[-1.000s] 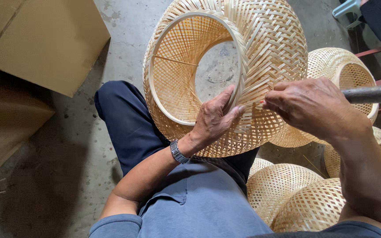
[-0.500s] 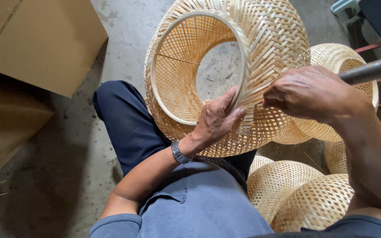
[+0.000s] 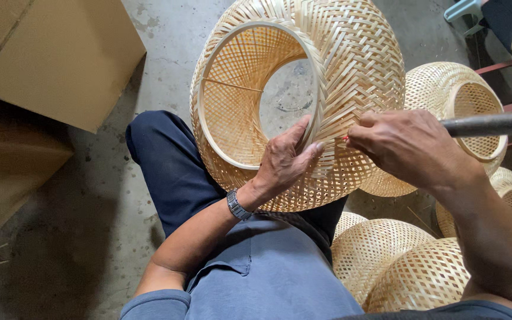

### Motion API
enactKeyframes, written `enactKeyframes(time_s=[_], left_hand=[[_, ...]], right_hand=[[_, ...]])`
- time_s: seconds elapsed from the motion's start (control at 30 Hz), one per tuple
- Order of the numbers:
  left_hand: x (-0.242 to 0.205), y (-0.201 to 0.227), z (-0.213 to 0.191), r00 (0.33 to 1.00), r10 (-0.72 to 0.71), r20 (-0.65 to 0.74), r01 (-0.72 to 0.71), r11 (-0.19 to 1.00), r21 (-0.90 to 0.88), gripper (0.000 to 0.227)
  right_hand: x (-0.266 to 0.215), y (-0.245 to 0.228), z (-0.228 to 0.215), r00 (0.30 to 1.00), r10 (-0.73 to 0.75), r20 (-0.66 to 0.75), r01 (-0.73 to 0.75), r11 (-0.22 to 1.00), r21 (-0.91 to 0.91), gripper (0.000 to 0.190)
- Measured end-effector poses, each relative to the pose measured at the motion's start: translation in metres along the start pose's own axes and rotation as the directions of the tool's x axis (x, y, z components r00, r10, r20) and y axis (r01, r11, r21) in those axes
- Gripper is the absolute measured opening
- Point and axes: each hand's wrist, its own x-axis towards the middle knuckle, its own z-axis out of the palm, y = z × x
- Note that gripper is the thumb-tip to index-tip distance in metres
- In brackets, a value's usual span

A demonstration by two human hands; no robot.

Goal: The person sits on the floor and uses a red-handled tool to trim and tuck loose bamboo strands along the rim of a woven basket. They rotate the basket to access different sections of the rim, ensuring a clean finish.

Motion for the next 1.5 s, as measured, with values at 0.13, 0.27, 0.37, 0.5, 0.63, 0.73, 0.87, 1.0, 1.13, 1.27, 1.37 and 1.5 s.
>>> enactKeyframes(time_s=[0.13, 0.27, 0.37, 0.5, 0.63, 0.73, 0.87, 1.0, 1.13, 1.27, 1.37, 1.5], left_hand=[[0.001, -0.002, 0.000, 0.998, 0.052, -0.025, -0.051, 0.999, 0.008, 0.050], [0.003, 0.002, 0.000, 1.000, -0.024, -0.008, 0.024, 1.000, 0.000, 0.050], [0.003, 0.006, 0.000, 0.999, 0.003, -0.048, -0.004, 1.000, -0.022, 0.043], [0.003, 0.009, 0.001, 0.997, 0.009, -0.080, -0.012, 0.999, -0.030, 0.038], [0.002, 0.004, 0.001, 0.991, 0.049, -0.126, -0.048, 0.999, 0.006, 0.022], [0.001, 0.002, 0.000, 0.989, 0.088, -0.121, -0.084, 0.996, 0.035, 0.019], [-0.001, 0.005, 0.001, 0.989, 0.100, -0.112, -0.094, 0.994, 0.062, 0.020], [0.000, 0.008, 0.000, 0.988, 0.083, -0.127, -0.071, 0.993, 0.093, 0.022], [-0.004, 0.012, -0.003, 0.994, 0.055, -0.094, -0.054, 0.998, 0.010, 0.020], [-0.007, 0.012, -0.010, 0.980, 0.183, -0.073, -0.185, 0.982, -0.024, 0.024], [0.001, 0.012, -0.012, 0.994, 0.111, -0.014, -0.111, 0.993, 0.049, 0.027], [0.013, 0.024, -0.009, 0.982, -0.183, 0.053, 0.169, 0.964, 0.206, 0.032]], right_hand=[[0.001, 0.001, 0.011, 0.995, 0.006, -0.097, 0.003, 0.996, 0.089, 0.024], [-0.003, -0.005, 0.008, 0.991, 0.099, -0.095, -0.081, 0.981, 0.175, 0.027], [-0.001, -0.009, 0.005, 0.987, 0.102, -0.126, -0.083, 0.985, 0.149, 0.030], [-0.006, -0.009, 0.004, 0.992, 0.114, -0.046, -0.104, 0.980, 0.172, 0.033], [-0.026, 0.002, 0.017, 0.951, 0.222, -0.216, -0.165, 0.952, 0.257, 0.033], [-0.025, 0.005, 0.034, 0.802, 0.317, -0.506, -0.100, 0.907, 0.410, 0.041], [-0.014, -0.012, 0.048, 0.703, 0.389, -0.596, -0.113, 0.888, 0.446, 0.064], [-0.006, -0.023, 0.053, 0.648, 0.475, -0.595, -0.182, 0.855, 0.485, 0.067], [-0.011, -0.010, 0.068, 0.562, 0.620, -0.547, -0.189, 0.740, 0.645, 0.089], [-0.021, 0.027, 0.082, 0.543, 0.739, -0.399, -0.327, 0.623, 0.710, 0.103], [-0.020, 0.021, 0.081, 0.626, 0.756, -0.189, -0.082, 0.305, 0.949, 0.101], [-0.020, 0.011, 0.063, 0.620, 0.743, -0.252, 0.028, 0.301, 0.953, 0.085]])
